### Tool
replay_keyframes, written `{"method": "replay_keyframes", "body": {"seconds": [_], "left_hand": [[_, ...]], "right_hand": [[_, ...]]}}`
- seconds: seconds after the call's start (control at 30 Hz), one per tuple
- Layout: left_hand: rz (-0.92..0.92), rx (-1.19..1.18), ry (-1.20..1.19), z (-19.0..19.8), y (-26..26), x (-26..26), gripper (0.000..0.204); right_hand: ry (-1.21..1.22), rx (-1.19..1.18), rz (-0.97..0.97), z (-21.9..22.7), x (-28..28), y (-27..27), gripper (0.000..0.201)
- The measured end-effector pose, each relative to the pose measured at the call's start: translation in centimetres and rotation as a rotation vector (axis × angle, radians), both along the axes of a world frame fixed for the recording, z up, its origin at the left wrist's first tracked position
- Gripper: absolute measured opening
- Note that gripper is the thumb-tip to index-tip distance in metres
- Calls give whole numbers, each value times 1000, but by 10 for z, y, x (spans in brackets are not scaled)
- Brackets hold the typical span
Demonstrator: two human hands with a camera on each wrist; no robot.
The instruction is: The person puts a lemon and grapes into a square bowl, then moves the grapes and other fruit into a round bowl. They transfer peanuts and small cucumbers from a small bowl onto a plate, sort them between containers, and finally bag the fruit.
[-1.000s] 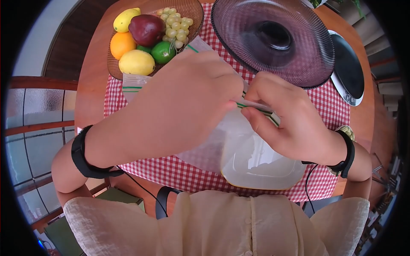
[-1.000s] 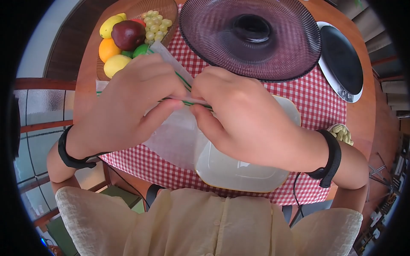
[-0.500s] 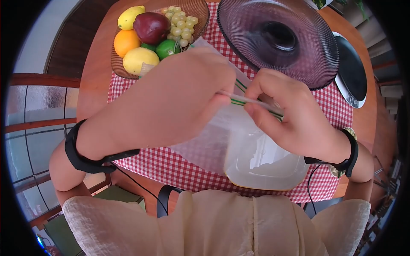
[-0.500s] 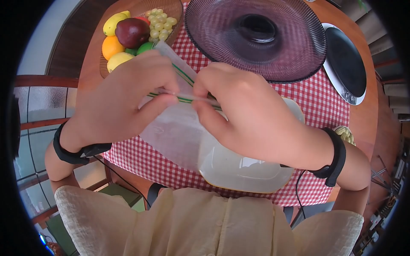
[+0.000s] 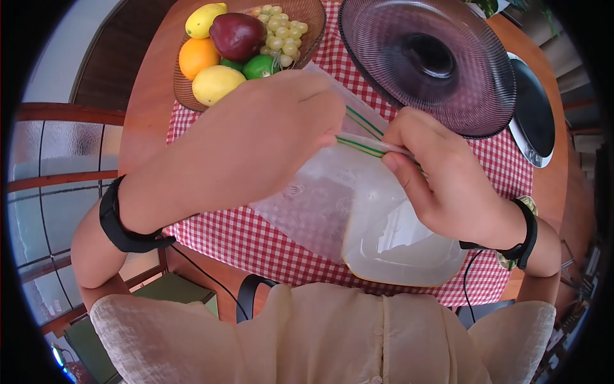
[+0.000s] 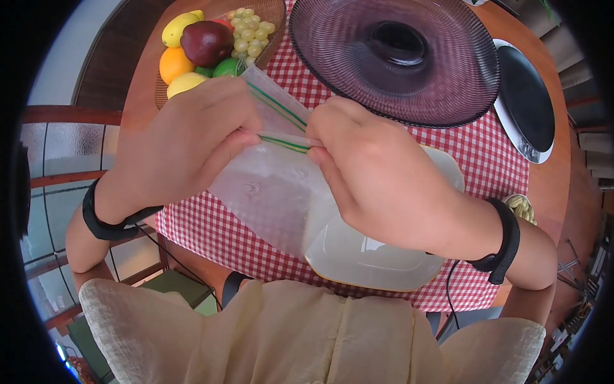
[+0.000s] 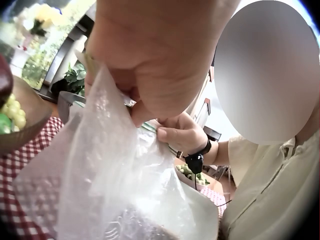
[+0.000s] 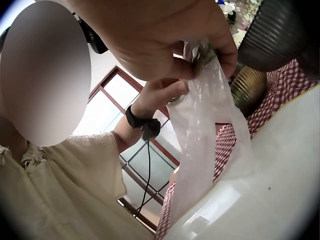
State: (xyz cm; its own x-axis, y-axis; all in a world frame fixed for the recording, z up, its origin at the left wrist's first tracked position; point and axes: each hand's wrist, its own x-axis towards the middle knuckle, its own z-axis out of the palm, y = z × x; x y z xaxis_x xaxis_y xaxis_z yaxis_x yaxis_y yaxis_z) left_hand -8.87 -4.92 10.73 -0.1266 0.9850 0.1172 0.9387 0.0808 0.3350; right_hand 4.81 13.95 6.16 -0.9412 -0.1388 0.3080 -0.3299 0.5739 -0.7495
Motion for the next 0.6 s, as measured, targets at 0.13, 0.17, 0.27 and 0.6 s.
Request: {"method": "replay_keyframes", "body": {"seconds": [0.13,0.17,0.27,0.6], "left_hand": [[-58,48,164,-4,-3,-5,19],[-68,63,222,-5,-4,-6,20],[-93,74,307,-13,-6,-9,19],[-214,68,334,-22,-8,-17,17]], "right_hand": [[-7,12,16,4,0,3,7],[-5,13,16,4,0,3,7],[-11,5,32,4,1,2,6],[13,0,38,4,1,1,7]]}}
